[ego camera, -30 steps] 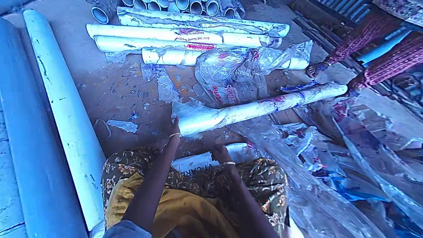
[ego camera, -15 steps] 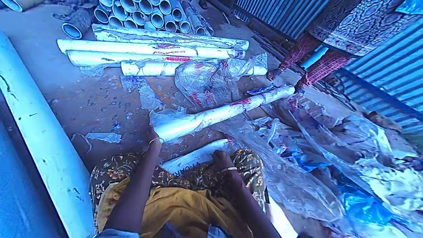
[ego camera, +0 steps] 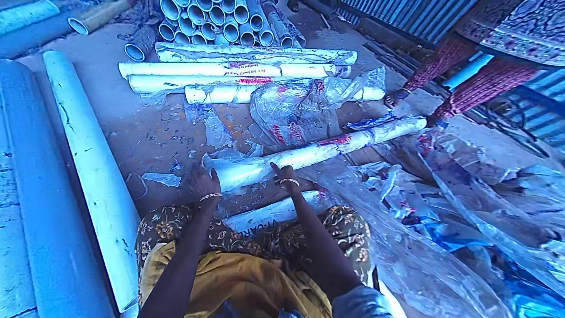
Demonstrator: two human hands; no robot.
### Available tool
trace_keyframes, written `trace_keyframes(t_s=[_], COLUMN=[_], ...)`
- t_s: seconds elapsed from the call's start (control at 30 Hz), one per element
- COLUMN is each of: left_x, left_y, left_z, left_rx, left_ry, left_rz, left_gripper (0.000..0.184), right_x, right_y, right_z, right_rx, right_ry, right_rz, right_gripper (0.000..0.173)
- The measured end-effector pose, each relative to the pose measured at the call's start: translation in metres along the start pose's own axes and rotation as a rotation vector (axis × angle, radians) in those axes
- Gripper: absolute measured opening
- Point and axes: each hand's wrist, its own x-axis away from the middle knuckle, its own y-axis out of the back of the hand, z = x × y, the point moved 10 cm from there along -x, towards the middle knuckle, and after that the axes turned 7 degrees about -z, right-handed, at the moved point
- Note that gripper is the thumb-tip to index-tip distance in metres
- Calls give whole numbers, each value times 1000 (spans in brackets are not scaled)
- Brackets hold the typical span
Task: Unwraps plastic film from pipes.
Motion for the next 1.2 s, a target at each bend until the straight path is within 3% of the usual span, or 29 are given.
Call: trace_keyframes(t_s=[0.1, 0.17, 0.23, 0.33, 0.47, 0.67, 0.8, 0.97, 1.03, 1.13, 1.2], left_x=[31, 51, 67, 77, 82, 85, 72, 79, 84, 85, 89], left_y=[8, -1, -21, -68, -118, -132, -140, -137, -138, -137, -134], left_z=[-63, -101, -131, -154, -159, -151, -145, -145, -141, -142, -141], left_rx=[80, 101, 116, 26, -90, -83, -150, -91, -73, -49, -34], left_ry=[-541, -757, -857, -875, -786, -664, -585, -645, -651, -662, -680], left_rz=[-239, -240, -112, 168, 309, 235, 349, 237, 210, 173, 124], left_gripper=[48, 47, 48, 52, 52, 48, 49, 49, 48, 47, 46], right_x=[-17, -23, -24, -17, -2, 7, 11, 14, 21, 18, 14], right_y=[-4, -8, -8, -11, -14, -18, -18, -15, 4, 46, 57], right_z=[16, 22, 19, -5, -41, -72, -70, -71, -73, -67, -55], right_rx=[31, -121, -211, -301, -394, -396, -466, -423, -388, -397, -324], right_ry=[24, 112, 178, 171, 121, 137, 98, 21, -15, -3, -27], right_rz=[-44, -43, -27, -39, -55, -102, -116, 48, 22, -151, -140], right_gripper=[49, 33, 28, 28, 25, 16, 17, 21, 28, 24, 26])
